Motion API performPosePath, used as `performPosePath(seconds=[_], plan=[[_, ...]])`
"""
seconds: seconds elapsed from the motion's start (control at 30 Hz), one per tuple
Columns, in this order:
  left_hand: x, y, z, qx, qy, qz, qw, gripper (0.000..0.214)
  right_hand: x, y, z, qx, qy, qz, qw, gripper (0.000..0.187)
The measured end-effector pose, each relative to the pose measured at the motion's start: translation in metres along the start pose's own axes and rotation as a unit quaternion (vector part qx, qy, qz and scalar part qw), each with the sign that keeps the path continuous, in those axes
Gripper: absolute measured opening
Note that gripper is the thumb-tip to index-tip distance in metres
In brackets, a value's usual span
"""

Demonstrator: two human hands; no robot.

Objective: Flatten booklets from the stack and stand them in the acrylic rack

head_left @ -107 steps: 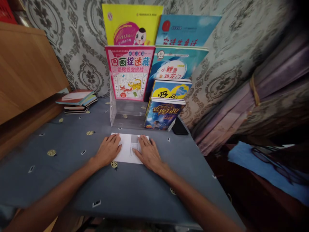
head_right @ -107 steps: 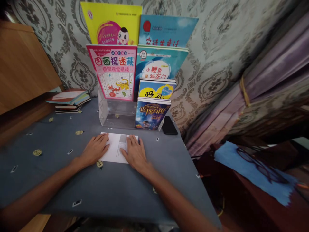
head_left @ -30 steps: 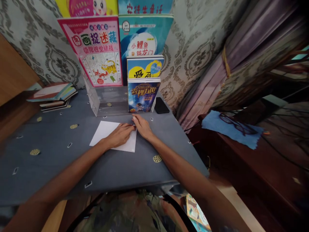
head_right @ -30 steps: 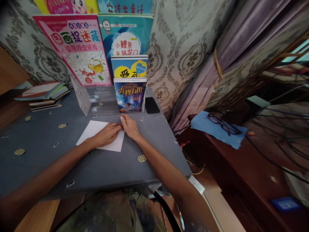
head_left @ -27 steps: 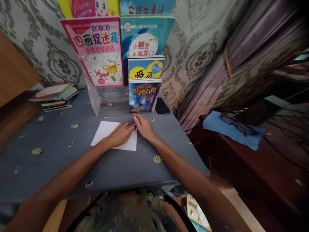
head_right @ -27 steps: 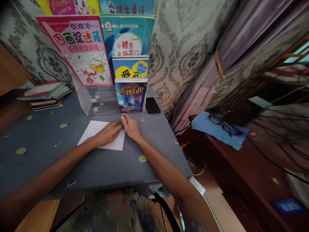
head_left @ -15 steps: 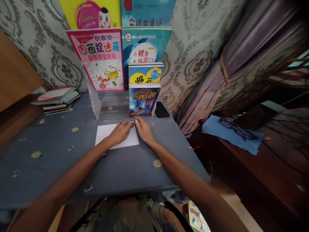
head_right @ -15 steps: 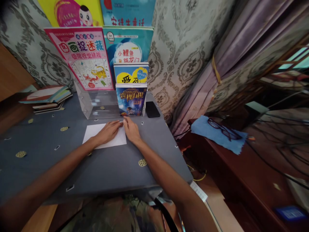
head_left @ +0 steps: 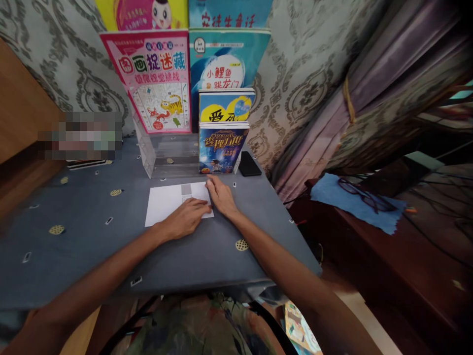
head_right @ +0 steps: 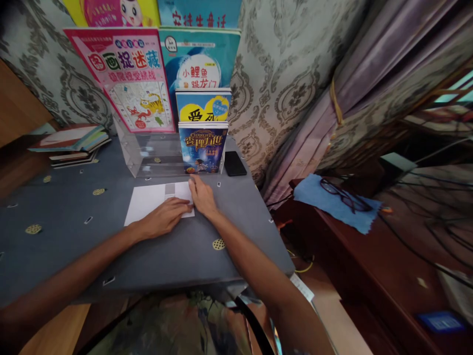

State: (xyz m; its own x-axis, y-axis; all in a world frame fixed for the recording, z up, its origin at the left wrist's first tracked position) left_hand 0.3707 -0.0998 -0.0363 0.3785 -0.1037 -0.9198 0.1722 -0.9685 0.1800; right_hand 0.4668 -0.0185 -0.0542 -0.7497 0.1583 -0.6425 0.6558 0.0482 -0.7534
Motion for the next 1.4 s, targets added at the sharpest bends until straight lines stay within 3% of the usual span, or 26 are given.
performPosePath(seconds=[0.13, 0.3, 0.63, 0.73, 0.9, 1.1, 1.17, 1.27, 1.4], plan=[[0.000, 0.028, 0.006, 0.012, -0.027, -0.011, 0.999, 0.033, 0.003, 0.001, 0.000, -0.007, -0.001, 0.009, 1.000, 0.039], [-0.005, 0.035, 0.026, -0.019, -0.023, -0.034, 0.999, 0.033, 0.008, 0.002, 0.000, -0.024, -0.005, 0.024, 0.999, 0.037], [-0.048, 0.020, 0.132, -0.146, 0.063, -0.053, 0.986, 0.032, 0.011, -0.005, 0.002, -0.050, -0.013, 0.066, 0.997, 0.033], [-0.059, 0.012, 0.152, -0.188, 0.084, -0.054, 0.977, 0.033, 0.015, -0.014, 0.006, -0.062, -0.028, 0.105, 0.992, 0.034], [-0.065, -0.016, 0.150, -0.245, 0.042, -0.052, 0.967, 0.035, 0.032, -0.029, 0.012, -0.101, -0.069, 0.178, 0.976, 0.033], [-0.054, -0.085, 0.133, -0.301, -0.011, -0.036, 0.953, 0.058, 0.049, -0.033, 0.009, -0.124, -0.107, 0.215, 0.963, 0.041], [-0.046, -0.098, 0.128, -0.306, -0.042, -0.035, 0.951, 0.063, 0.049, -0.033, 0.012, -0.122, -0.117, 0.228, 0.959, 0.043], [-0.036, -0.094, 0.128, -0.287, -0.078, -0.048, 0.953, 0.068, 0.044, -0.033, 0.030, -0.132, -0.133, 0.248, 0.951, 0.046], [-0.026, -0.052, 0.139, -0.236, -0.093, -0.066, 0.965, 0.074, 0.035, -0.031, 0.077, -0.174, -0.155, 0.264, 0.936, 0.056]])
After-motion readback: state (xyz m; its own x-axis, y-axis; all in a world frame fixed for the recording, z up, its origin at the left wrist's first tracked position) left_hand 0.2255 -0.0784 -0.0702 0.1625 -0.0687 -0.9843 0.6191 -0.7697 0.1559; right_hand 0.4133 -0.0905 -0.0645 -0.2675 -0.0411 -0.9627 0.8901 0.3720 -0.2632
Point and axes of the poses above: each hand's wrist, its own z-axis away from the middle knuckle, its own x-axis out of the palm, y = z × x, the point moved 10 cm from there along -z, towards the middle knuckle, and after that the axes turned 14 degrees about x, right-handed, at the moved point
